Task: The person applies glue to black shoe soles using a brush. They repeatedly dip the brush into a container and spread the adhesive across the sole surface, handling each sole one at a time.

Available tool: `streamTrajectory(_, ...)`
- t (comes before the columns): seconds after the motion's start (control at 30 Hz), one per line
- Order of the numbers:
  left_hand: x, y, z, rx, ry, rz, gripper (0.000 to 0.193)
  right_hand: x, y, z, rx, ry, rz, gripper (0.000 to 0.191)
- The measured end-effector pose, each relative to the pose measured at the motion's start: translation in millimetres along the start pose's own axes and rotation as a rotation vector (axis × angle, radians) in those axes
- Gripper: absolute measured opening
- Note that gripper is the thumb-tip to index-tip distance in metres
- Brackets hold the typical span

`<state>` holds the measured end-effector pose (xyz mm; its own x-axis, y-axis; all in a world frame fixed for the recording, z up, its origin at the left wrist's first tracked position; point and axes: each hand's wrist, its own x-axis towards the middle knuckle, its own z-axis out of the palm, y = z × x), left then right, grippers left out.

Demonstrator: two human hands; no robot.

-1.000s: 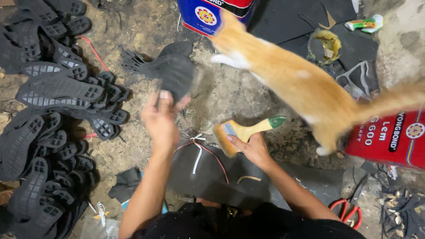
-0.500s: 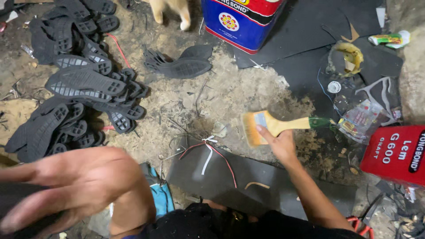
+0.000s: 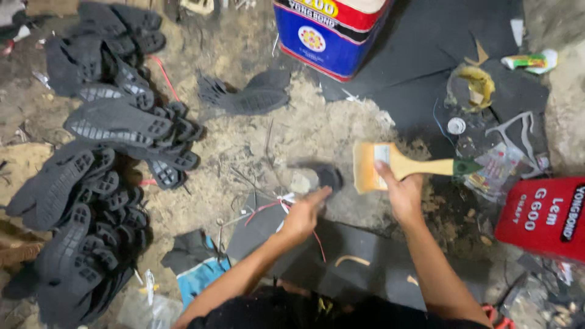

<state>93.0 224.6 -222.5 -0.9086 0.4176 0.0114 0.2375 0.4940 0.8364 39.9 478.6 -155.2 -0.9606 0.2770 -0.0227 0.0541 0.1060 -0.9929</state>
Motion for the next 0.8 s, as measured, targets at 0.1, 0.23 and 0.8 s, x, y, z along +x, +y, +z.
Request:
streamTrajectory(0.1,2,24,-11,-0.417,0.005,-0.788,0.052,1,4,9,-0.005,0.039,0.091,0.038)
streamTrajectory(0.23,-4,27,-8,-1.446,0.420,-0.447,0.039,-11,14,43,-0.011,-0.090,0.080,0.039)
streamTrajectory(0.8,-30,-40,5,-1.213,0.802,-0.727,0.031,41,42,79,-0.124,-0.277,-0.165,0.043)
